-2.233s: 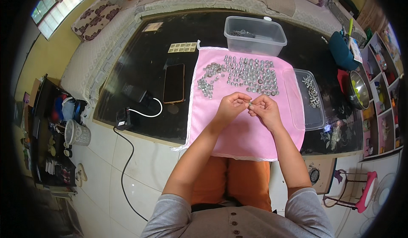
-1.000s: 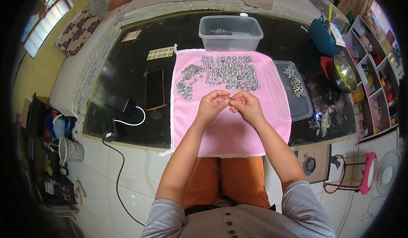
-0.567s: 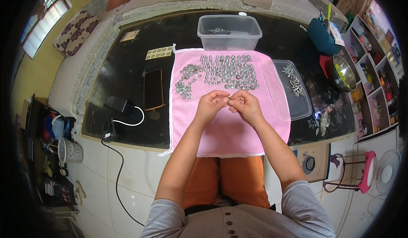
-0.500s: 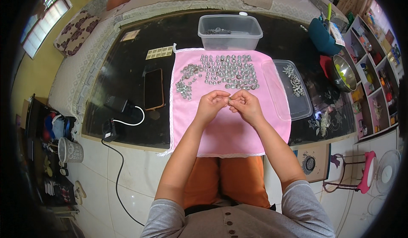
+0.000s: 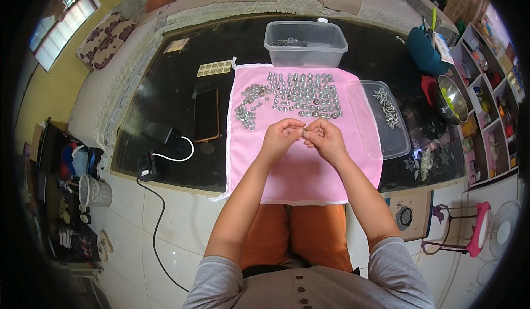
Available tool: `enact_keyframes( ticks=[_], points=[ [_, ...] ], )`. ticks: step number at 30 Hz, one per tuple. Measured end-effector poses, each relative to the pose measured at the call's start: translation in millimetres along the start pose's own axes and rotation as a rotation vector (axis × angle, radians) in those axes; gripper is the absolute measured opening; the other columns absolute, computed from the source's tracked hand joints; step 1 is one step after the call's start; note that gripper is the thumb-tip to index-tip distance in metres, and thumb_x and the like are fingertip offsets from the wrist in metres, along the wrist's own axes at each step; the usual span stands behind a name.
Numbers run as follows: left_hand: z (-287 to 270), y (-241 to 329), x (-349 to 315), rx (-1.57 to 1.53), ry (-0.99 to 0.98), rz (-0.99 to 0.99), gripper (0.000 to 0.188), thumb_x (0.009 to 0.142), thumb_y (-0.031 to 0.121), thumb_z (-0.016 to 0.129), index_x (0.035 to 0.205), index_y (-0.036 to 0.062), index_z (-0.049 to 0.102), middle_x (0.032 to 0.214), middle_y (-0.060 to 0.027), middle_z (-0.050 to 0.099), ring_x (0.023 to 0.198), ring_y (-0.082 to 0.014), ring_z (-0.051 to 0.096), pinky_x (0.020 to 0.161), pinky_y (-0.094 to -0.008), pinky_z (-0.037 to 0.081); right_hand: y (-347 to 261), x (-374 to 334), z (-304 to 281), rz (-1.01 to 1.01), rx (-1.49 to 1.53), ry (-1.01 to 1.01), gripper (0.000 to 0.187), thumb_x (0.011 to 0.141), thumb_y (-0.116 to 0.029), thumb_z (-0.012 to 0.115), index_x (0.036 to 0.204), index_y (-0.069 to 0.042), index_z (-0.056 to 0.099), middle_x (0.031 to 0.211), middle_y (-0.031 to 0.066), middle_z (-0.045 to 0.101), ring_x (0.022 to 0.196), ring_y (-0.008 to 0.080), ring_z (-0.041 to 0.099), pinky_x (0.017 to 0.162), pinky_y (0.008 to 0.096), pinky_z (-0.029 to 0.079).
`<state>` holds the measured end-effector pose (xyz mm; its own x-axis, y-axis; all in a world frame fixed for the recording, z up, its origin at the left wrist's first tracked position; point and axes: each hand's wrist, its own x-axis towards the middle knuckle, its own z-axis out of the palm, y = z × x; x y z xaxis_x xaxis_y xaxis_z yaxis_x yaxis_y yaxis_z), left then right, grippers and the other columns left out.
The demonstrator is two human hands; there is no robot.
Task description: The person assembles small keychains by hand, attaching metal ring components to small silver decorative pieces on a pink cloth workspace and then placing the finished items into a plastic container.
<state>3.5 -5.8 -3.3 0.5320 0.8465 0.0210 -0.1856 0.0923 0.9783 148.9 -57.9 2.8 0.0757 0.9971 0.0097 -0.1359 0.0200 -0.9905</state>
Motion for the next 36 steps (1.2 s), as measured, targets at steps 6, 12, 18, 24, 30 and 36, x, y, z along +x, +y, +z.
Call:
enact_keyframes(
  ticks=[6, 12, 18, 24, 30, 36],
  points=[
    [0.7, 0.0, 0.5, 0.005, 0.0, -0.015, 0.016, 0.078, 0.003, 0.055, 0.093, -0.0024, 0.055, 0.082, -0.0064, 0.058, 0.073, -0.0087, 0.055, 0.067, -0.0206, 0.046, 2.3, 0.4, -1.3, -0.009, 0.012, -0.005, 0.009, 0.076, -0.001, 0.057, 0.08, 0.0, 0.049, 0.07, 0.006, 0.056, 0.06, 0.0098, 0.055, 0.051, 0.0211, 0.046],
    [0.4, 1.8, -0.2, -0.099, -0.022, 0.001, 0.016, 0.077, -0.001, 0.055, 0.093, -0.0031, 0.054, 0.086, -0.0077, 0.058, 0.077, -0.01, 0.056, 0.07, -0.0207, 0.046, 1.6, -0.4, -1.2, -0.008, 0.006, -0.017, 0.009, 0.076, 0.001, 0.056, 0.082, -0.001, 0.049, 0.071, 0.0056, 0.055, 0.06, 0.0096, 0.054, 0.052, 0.0198, 0.045],
    [1.5, 5.3, -1.3, -0.12, -0.014, -0.026, 0.018, 0.076, -0.003, 0.055, 0.094, -0.0033, 0.054, 0.087, -0.0087, 0.058, 0.079, -0.0108, 0.056, 0.072, -0.021, 0.047, 4.9, 0.8, -2.3, -0.025, 0.02, 0.002, 0.01, 0.076, -0.002, 0.057, 0.08, 0.0, 0.049, 0.071, 0.0057, 0.055, 0.06, 0.0097, 0.055, 0.051, 0.021, 0.046],
    [1.2, 3.1, -0.4, -0.115, -0.001, -0.021, 0.018, 0.075, -0.004, 0.055, 0.094, -0.0033, 0.053, 0.086, -0.0086, 0.058, 0.078, -0.0109, 0.056, 0.071, -0.0208, 0.047, 5.6, 1.0, -1.7, -0.037, 0.022, 0.007, 0.009, 0.076, -0.002, 0.057, 0.08, -0.001, 0.049, 0.071, 0.0055, 0.055, 0.06, 0.0096, 0.054, 0.051, 0.021, 0.046],
    [0.2, 1.4, 0.5, -0.084, -0.009, -0.027, 0.018, 0.076, -0.003, 0.055, 0.094, -0.0033, 0.054, 0.085, -0.0082, 0.058, 0.077, -0.0105, 0.056, 0.071, -0.0212, 0.046, 5.1, 1.4, -1.7, -0.034, 0.026, 0.003, 0.009, 0.075, -0.002, 0.057, 0.08, -0.001, 0.049, 0.07, 0.0052, 0.055, 0.059, 0.0096, 0.054, 0.051, 0.021, 0.046],
    [2.1, 4.3, 1.2, -0.125, 0.031, -0.041, 0.018, 0.076, -0.002, 0.055, 0.094, -0.0032, 0.054, 0.084, -0.0083, 0.058, 0.075, -0.0107, 0.056, 0.071, -0.0212, 0.046, 4.9, 1.0, -1.4, -0.026, 0.018, 0.009, 0.008, 0.076, -0.001, 0.057, 0.079, -0.001, 0.049, 0.069, 0.005, 0.055, 0.06, 0.0096, 0.054, 0.051, 0.021, 0.046]
  ],
)
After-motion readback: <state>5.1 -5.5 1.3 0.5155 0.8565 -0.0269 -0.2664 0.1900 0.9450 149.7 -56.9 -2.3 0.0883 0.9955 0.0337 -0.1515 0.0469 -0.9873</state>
